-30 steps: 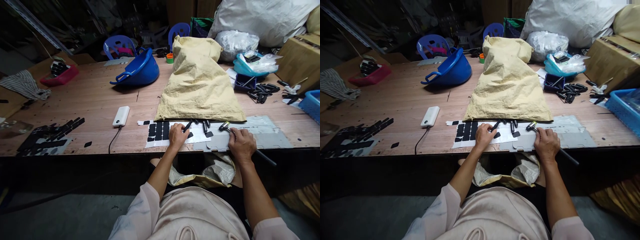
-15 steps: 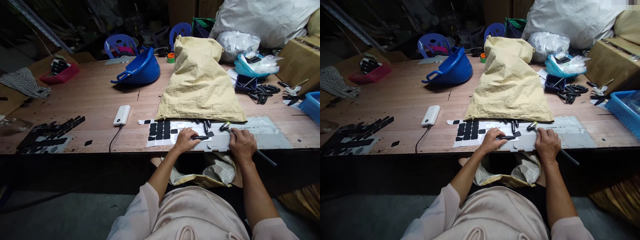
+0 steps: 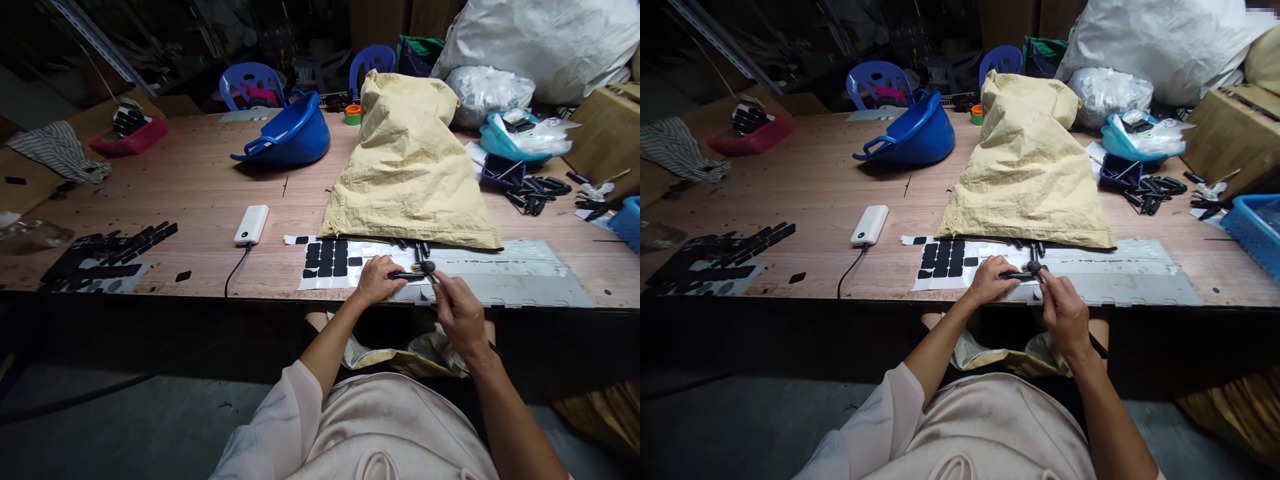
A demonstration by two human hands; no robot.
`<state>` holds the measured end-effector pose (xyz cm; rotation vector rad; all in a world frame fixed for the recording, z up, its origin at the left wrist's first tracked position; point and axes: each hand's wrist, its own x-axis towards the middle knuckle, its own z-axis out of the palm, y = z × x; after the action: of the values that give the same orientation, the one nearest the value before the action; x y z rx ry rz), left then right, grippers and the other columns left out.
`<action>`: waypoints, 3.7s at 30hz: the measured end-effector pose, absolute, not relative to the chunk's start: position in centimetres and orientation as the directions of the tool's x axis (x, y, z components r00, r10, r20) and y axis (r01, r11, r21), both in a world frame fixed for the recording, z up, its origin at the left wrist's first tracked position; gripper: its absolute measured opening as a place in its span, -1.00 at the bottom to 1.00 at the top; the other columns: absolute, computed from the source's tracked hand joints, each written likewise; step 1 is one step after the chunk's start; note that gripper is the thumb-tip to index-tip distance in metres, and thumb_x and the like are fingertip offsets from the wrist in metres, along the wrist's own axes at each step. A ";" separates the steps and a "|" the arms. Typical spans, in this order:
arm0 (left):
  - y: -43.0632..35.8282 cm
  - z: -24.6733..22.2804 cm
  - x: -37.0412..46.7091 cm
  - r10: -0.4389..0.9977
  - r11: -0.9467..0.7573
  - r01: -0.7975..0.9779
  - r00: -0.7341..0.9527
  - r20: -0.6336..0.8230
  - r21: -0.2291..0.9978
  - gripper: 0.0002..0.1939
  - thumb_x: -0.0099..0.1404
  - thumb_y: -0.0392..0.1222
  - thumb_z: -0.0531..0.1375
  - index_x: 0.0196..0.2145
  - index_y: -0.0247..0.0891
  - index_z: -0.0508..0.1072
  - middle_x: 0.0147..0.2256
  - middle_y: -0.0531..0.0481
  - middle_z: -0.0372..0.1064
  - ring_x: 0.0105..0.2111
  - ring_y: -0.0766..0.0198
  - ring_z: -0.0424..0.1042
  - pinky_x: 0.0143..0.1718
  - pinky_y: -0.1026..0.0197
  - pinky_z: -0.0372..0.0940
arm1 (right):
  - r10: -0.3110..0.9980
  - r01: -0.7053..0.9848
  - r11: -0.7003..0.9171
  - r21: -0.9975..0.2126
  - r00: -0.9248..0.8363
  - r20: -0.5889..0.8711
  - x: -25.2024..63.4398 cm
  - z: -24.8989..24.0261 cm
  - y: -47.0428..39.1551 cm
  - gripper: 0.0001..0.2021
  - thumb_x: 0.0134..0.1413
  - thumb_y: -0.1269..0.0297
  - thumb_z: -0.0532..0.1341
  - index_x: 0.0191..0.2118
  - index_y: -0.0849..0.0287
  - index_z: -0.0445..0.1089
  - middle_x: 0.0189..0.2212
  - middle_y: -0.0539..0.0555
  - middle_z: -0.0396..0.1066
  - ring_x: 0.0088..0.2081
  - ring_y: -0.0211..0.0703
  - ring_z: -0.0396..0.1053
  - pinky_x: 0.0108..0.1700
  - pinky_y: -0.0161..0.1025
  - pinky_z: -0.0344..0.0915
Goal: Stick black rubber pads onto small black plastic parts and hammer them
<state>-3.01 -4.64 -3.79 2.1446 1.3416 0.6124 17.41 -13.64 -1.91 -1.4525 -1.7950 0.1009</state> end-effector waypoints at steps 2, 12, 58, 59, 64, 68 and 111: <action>-4.6 -3.8 -3.0 0.908 -0.367 0.668 0.410 0.091 0.647 -0.77 0.25 -0.10 0.46 -0.11 -0.05 0.70 -0.24 -0.01 0.48 -0.14 0.10 0.41 -0.03 0.09 0.30 | 0.848 0.791 0.363 -0.493 -0.062 0.527 16.5 -2.3 -14.1 -0.61 0.42 0.28 0.10 0.25 -0.02 0.45 -0.20 0.09 0.52 -0.21 -0.15 0.50 -0.17 -0.25 0.38; -4.7 -3.4 -2.8 0.915 -0.350 0.674 0.394 0.084 0.651 -0.77 0.24 -0.11 0.47 -0.12 -0.07 0.72 -0.27 -0.01 0.50 -0.17 0.12 0.42 -0.06 0.10 0.31 | 0.833 0.877 0.332 -0.347 -0.100 0.543 16.2 -3.8 -13.7 -0.62 0.40 0.34 0.13 0.20 -0.01 0.54 -0.27 0.03 0.51 -0.33 -0.27 0.45 -0.37 -0.35 0.23; -8.0 -3.7 -4.9 0.718 -0.606 0.470 0.671 0.186 0.642 -0.79 0.09 -0.17 0.54 -0.28 -0.07 0.70 0.13 -0.07 0.44 0.16 -0.05 0.31 0.26 -0.10 0.15 | 0.816 0.936 -0.301 -0.183 0.352 0.458 24.8 -4.1 -9.3 -0.64 0.33 0.24 0.11 0.07 0.13 0.58 -0.21 0.21 0.38 -0.21 -0.04 0.15 -0.23 -0.12 -0.11; -8.3 -3.8 -5.1 0.713 -0.606 0.474 0.679 0.172 0.639 -0.79 0.09 -0.18 0.53 -0.27 -0.06 0.70 0.16 -0.07 0.43 0.19 -0.07 0.30 0.27 -0.11 0.14 | 0.815 0.936 -0.300 -0.184 0.352 0.460 24.8 -4.1 -9.3 -0.64 0.33 0.23 0.11 0.06 0.13 0.58 -0.22 0.21 0.38 -0.22 -0.03 0.14 -0.23 -0.12 -0.11; -9.0 -3.5 -4.6 0.746 -0.564 0.497 0.650 0.148 0.660 -0.76 0.04 -0.14 0.57 -0.33 -0.09 0.66 0.16 -0.06 0.43 0.20 -0.06 0.30 0.28 -0.10 0.15 | 0.807 0.935 -0.290 -0.202 0.353 0.473 24.8 -4.4 -9.2 -0.64 0.27 0.25 0.13 0.05 0.15 0.57 -0.23 0.21 0.35 -0.21 -0.02 0.14 -0.22 -0.11 -0.06; -7.7 -3.0 -2.0 0.882 -0.413 0.577 0.446 0.151 0.705 -0.78 0.18 -0.10 0.49 -0.38 -0.18 0.55 -0.13 -0.05 0.52 -0.04 0.09 0.42 0.11 0.01 0.29 | 0.812 0.938 -0.275 -0.212 0.344 0.471 24.8 -4.5 -9.2 -0.62 0.18 0.30 0.17 0.07 0.15 0.55 -0.21 0.22 0.35 -0.19 0.00 0.14 -0.20 -0.10 0.00; -3.1 -4.0 -3.4 0.907 -0.374 0.661 0.408 0.107 0.651 -0.80 0.24 -0.10 0.45 -0.16 -0.10 0.65 -0.09 -0.01 0.51 -0.05 0.09 0.42 0.08 0.01 0.28 | 0.870 0.774 0.278 -0.569 0.047 0.490 14.1 -3.2 -12.7 -0.65 0.44 0.20 0.09 0.18 0.05 0.51 -0.21 0.12 0.51 -0.19 -0.09 0.49 -0.13 -0.18 0.39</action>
<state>-3.40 -3.10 -3.97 2.1496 1.3298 0.6247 14.12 -12.67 -3.19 -1.5067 -1.7330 0.1498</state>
